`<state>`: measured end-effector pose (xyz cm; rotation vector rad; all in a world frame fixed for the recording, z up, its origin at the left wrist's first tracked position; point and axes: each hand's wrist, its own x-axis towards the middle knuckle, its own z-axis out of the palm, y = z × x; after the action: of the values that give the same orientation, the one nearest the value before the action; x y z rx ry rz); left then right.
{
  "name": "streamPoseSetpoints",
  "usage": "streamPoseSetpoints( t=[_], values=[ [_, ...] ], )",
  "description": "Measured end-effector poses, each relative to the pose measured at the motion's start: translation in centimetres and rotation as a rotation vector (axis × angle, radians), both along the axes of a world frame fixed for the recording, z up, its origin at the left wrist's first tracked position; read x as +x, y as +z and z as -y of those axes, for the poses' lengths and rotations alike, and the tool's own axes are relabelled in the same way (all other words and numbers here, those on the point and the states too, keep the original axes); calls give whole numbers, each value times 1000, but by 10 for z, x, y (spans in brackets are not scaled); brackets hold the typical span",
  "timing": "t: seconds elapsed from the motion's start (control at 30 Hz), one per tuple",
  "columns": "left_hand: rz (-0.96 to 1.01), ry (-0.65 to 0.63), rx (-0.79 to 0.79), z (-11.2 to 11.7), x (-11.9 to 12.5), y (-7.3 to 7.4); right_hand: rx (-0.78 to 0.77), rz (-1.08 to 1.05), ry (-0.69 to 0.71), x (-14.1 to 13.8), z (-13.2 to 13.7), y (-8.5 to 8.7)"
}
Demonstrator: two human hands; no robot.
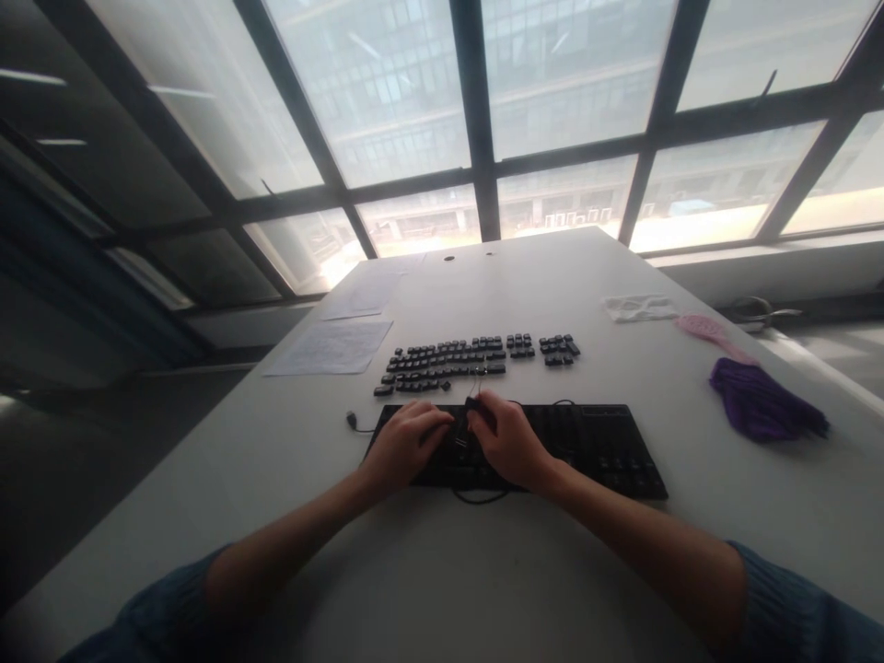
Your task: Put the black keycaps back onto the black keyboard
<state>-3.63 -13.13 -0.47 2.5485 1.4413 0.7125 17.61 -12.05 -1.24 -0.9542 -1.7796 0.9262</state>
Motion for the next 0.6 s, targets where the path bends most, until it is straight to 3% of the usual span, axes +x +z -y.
streamPoseSetpoints(
  t=[0.13, 0.23, 0.4, 0.6],
  values=[
    [-126, 104, 86, -52, -10, 9, -3, 3, -29, -2, -1, -5],
    [-224, 109, 87, -81, -12, 9, -16, -12, -28, -1, -2, -6],
    [-286, 111, 89, -90, -8, 3, -51, -17, 5, 0, -2, -5],
    [-143, 144, 56, -95, -13, -6, -58, -11, 18, -1, -3, -7]
  ],
)
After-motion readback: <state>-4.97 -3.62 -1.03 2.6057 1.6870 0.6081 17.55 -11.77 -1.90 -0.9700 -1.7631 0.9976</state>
